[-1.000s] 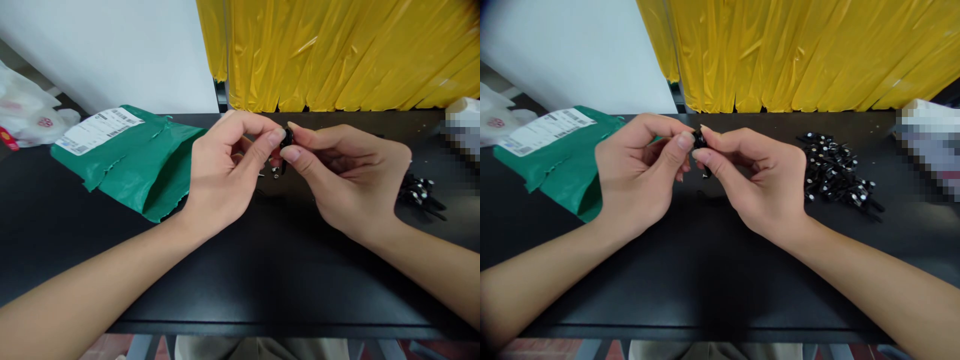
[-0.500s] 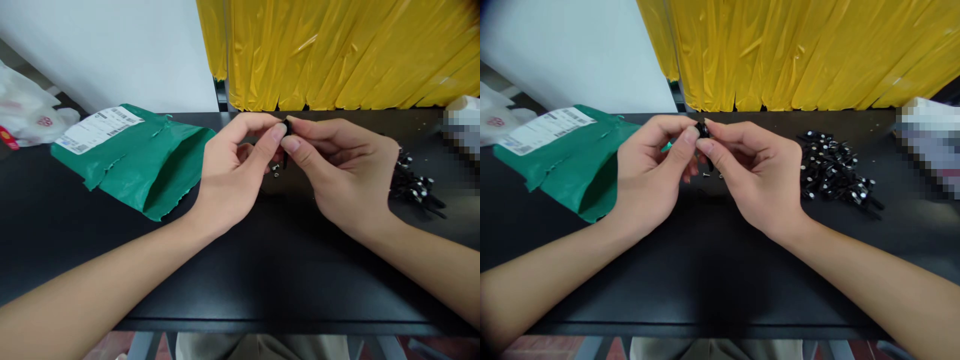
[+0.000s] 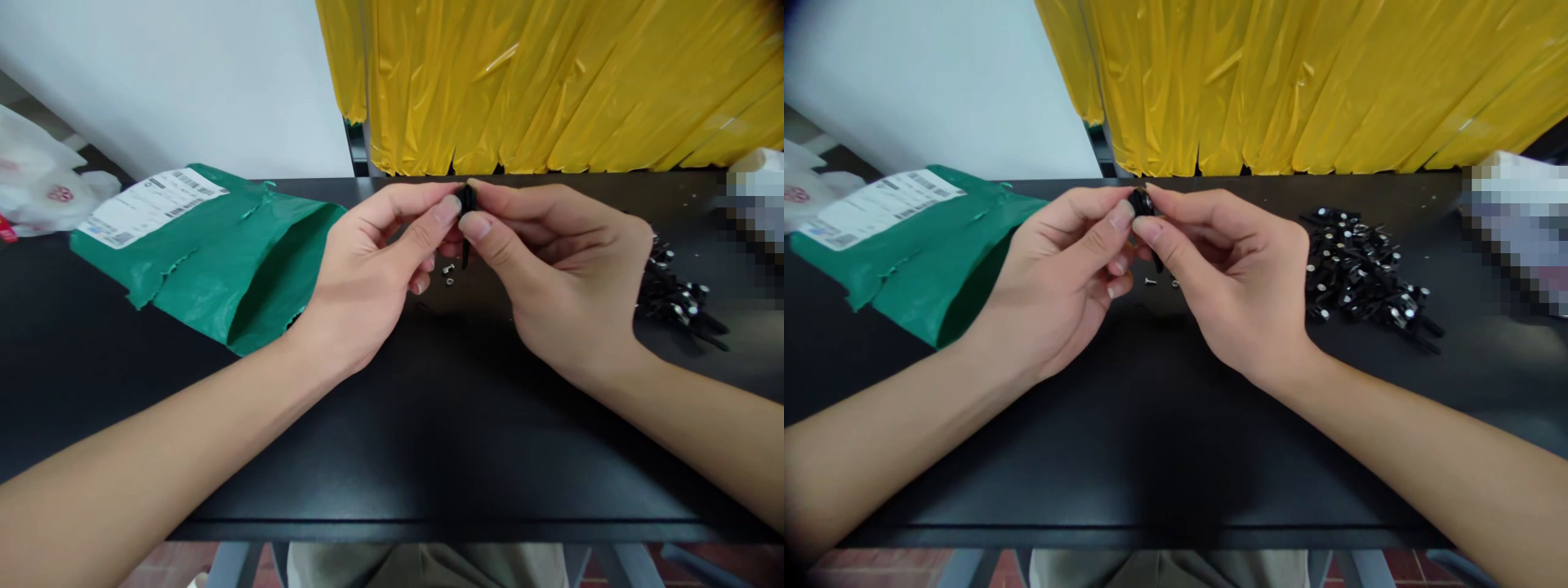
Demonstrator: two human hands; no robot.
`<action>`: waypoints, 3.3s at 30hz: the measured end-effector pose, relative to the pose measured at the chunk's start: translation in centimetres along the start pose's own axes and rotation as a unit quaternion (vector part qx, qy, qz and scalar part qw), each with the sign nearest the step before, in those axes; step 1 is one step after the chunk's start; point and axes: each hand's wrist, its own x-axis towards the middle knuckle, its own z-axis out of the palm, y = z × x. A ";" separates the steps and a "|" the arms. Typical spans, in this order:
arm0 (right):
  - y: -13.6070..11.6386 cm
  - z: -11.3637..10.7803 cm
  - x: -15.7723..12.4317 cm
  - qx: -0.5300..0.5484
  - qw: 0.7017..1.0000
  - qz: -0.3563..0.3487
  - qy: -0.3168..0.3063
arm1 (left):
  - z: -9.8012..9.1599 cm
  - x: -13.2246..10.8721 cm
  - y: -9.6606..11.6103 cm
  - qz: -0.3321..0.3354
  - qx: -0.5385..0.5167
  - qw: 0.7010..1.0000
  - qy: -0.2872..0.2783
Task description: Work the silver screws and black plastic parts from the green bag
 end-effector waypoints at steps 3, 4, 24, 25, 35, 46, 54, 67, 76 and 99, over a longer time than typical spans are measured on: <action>-0.3 0.2 0.0 -0.002 1.000 -0.009 -0.003 | 0.0 -0.1 0.0 0.038 0.009 0.999 -0.011; -0.5 0.3 -0.1 -0.004 1.000 -0.013 -0.001 | 0.0 -0.1 0.1 0.062 0.024 0.998 -0.010; -1.0 0.7 -0.2 -0.020 0.998 -0.040 0.043 | -0.5 0.8 -0.3 0.229 0.131 0.965 0.003; -0.9 0.6 -0.2 -0.020 0.998 -0.041 0.040 | -0.5 0.8 -0.3 0.214 0.126 0.969 0.007; -0.1 0.5 0.1 -0.024 1.000 0.000 0.014 | -0.3 0.8 -0.1 0.114 0.130 0.985 0.017; 0.4 0.5 0.1 0.001 1.000 0.007 0.012 | -0.3 1.7 -1.5 0.204 0.167 0.965 0.009; 0.6 0.7 -0.1 0.004 1.000 -0.011 0.011 | -0.1 1.0 -1.3 0.233 0.261 0.935 0.064; 0.5 0.6 0.4 -0.005 0.999 -0.006 0.038 | 0.0 1.5 -1.7 0.173 0.122 0.977 0.029; 0.3 0.7 0.4 0.003 1.000 -0.003 0.025 | -0.1 1.6 -1.8 0.168 0.078 0.982 0.025; 0.4 0.9 0.1 -0.011 0.999 -0.031 0.033 | -0.6 2.6 -2.0 0.216 0.104 0.971 -0.018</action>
